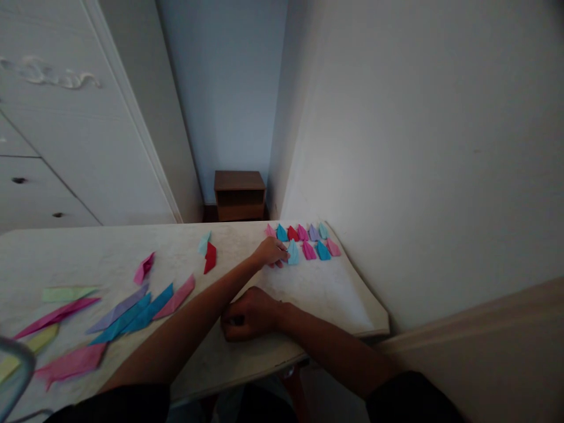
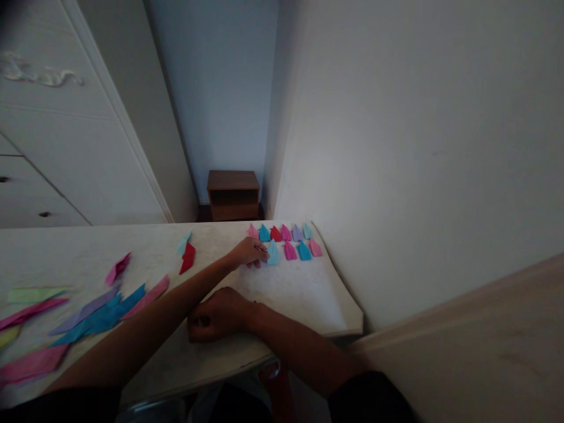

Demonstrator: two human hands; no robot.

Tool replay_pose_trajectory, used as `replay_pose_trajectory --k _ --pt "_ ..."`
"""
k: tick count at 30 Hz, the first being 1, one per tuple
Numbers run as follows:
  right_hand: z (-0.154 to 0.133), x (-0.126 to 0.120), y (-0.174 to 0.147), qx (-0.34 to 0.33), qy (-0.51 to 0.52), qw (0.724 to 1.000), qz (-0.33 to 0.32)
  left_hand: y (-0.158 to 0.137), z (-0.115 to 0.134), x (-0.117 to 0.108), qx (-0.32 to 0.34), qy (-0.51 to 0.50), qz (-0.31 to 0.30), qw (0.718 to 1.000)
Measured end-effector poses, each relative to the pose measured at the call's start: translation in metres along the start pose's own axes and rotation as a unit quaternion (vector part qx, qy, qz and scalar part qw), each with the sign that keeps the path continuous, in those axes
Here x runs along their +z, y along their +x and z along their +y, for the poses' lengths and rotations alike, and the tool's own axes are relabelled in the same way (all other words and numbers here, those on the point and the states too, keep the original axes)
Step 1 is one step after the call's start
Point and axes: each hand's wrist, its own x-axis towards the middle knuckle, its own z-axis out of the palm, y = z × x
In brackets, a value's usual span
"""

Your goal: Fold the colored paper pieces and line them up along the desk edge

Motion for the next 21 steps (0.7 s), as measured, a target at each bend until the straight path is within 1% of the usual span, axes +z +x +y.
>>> replay_pose_trajectory --k 3,6,7,8,9,10,12,13,14,15,17,19,21 --pt "0.002 0.001 0.0 -0.01 -0.005 1.0 0.0 0.001 0.003 0.004 -0.007 0.032 -0.003 0.999" --pt "0.005 0.003 0.003 -0.034 -0.016 0.999 0.008 -0.004 0.003 0.006 0.006 0.068 0.02 0.998" --pt "0.006 0.003 0.004 -0.047 -0.02 0.999 0.011 -0.006 0.003 0.006 0.025 0.086 0.034 0.995" --pt "0.007 0.004 0.006 -0.063 -0.024 0.998 0.013 -0.007 0.002 0.006 0.061 0.119 0.052 0.99" --pt "0.008 0.004 0.007 -0.077 -0.029 0.996 0.018 -0.009 0.0 0.005 0.115 0.167 0.066 0.977" --pt "0.009 0.005 0.009 -0.089 -0.033 0.995 0.022 -0.01 -0.001 0.004 0.18 0.225 0.075 0.955" --pt "0.01 0.005 0.011 -0.099 -0.039 0.994 0.027 -0.009 -0.005 0.002 0.307 0.345 0.071 0.884" --pt "0.01 0.006 0.011 -0.098 -0.042 0.994 0.028 -0.008 -0.006 0.001 0.35 0.39 0.061 0.85" --pt "0.01 0.006 0.011 -0.095 -0.044 0.994 0.027 -0.005 -0.008 0.001 0.374 0.415 0.047 0.828" --pt "0.009 0.006 0.011 -0.091 -0.047 0.994 0.025 -0.003 -0.01 0.002 0.387 0.431 0.034 0.815" --pt "0.008 0.005 0.011 -0.083 -0.055 0.995 0.019 0.004 -0.013 0.003 0.393 0.442 0.011 0.806" --pt "0.007 0.004 0.011 -0.075 -0.064 0.995 0.01 0.01 -0.016 0.006 0.391 0.435 0.0 0.811" --pt "0.006 0.003 0.011 -0.067 -0.072 0.995 -0.001 0.014 -0.017 0.008 0.389 0.425 0.002 0.818"
